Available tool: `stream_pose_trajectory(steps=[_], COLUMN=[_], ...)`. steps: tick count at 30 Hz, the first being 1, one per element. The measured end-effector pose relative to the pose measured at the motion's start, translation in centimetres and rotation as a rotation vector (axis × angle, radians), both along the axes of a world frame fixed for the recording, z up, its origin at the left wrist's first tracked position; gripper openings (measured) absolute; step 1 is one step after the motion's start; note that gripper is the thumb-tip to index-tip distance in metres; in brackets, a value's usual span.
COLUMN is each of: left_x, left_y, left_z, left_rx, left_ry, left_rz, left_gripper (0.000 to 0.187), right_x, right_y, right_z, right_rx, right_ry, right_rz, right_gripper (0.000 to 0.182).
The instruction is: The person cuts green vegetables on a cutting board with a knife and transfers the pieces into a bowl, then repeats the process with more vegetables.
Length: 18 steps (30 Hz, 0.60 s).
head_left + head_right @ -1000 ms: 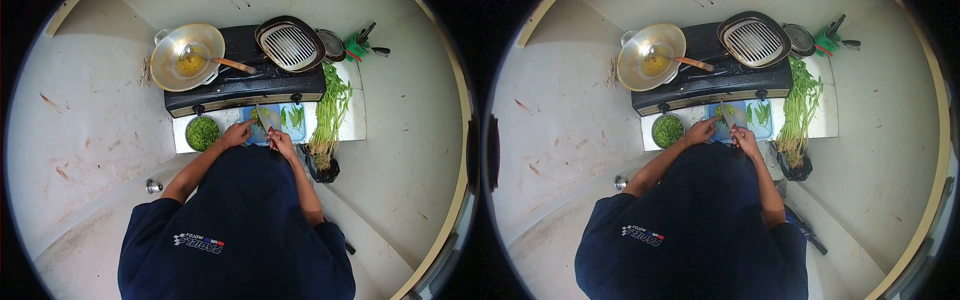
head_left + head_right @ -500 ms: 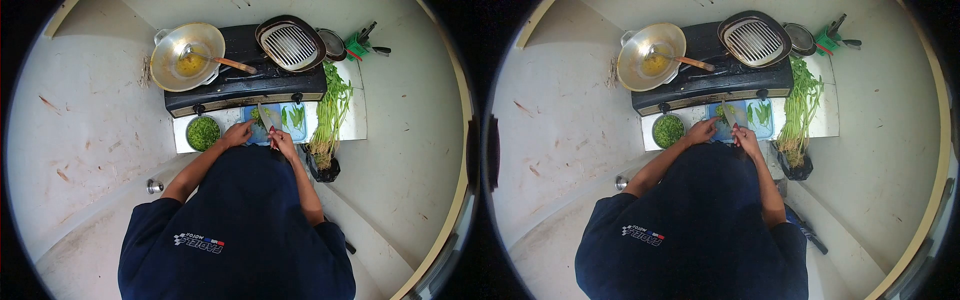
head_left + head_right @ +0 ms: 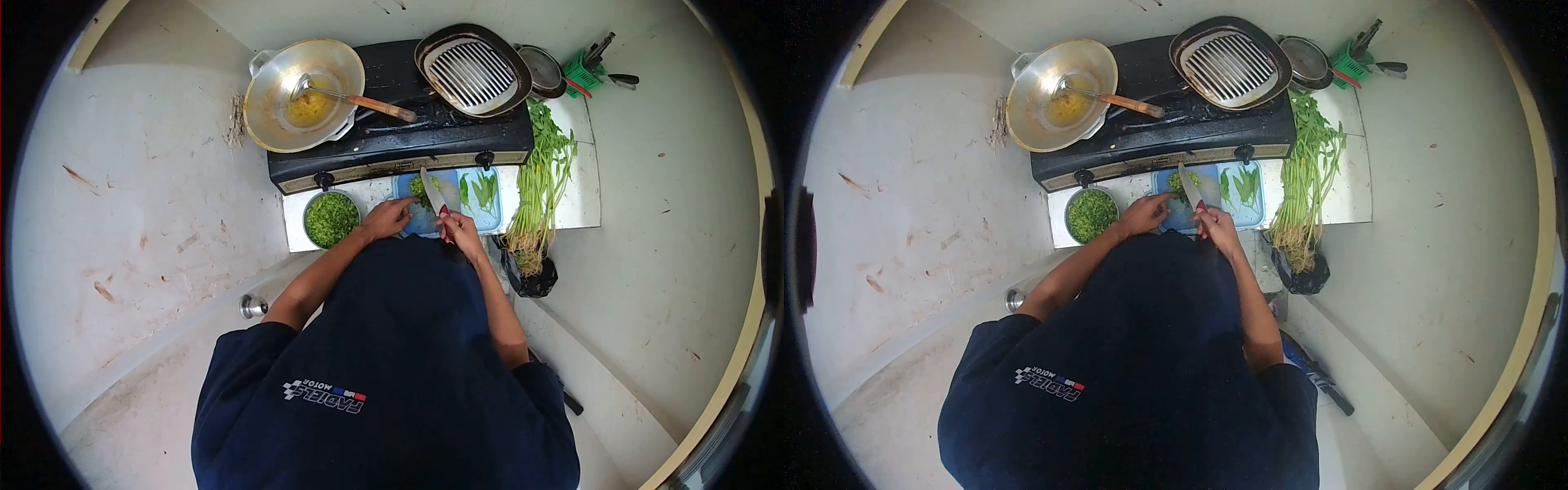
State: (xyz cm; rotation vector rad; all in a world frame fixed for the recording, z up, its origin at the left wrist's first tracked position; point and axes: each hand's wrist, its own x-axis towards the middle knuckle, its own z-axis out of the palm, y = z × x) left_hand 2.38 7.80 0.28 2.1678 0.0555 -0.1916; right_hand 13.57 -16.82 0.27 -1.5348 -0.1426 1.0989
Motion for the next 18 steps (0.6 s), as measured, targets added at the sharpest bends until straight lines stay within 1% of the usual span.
stream_pose_trajectory(steps=[1,4,8,13,16,18], left_x=[0.0,0.3,0.7,0.3,0.3,0.1], left_y=[0.0,-0.5,-0.7,-0.6,-0.7,-0.7], left_z=[0.0,1.1,2.2,0.8,-0.2,-0.5], left_rx=[0.004,-0.066,-0.042,-0.034,0.054,0.05], left_ry=[-0.011,0.055,0.062,0.006,0.015,0.029], left_rz=[-0.002,0.115,0.106,0.056,0.033,0.049], left_gripper=[0.062,0.061,0.063,0.057,0.051,0.049], right_x=[0.0,-0.1,0.0,-0.1,0.4,0.3], right_y=[0.0,0.0,-0.2,-0.3,-0.5,-0.9], right_z=[0.0,-0.2,-0.5,0.1,0.4,0.4], right_rx=[-0.008,-0.017,-0.01,-0.026,-0.024,-0.033], right_ry=[-0.002,-0.004,0.003,0.015,-0.003,-0.019], right_rz=[-0.002,0.001,0.019,-0.002,-0.012,-0.007], right_gripper=[0.037,0.036,0.035,0.034,0.032,0.032])
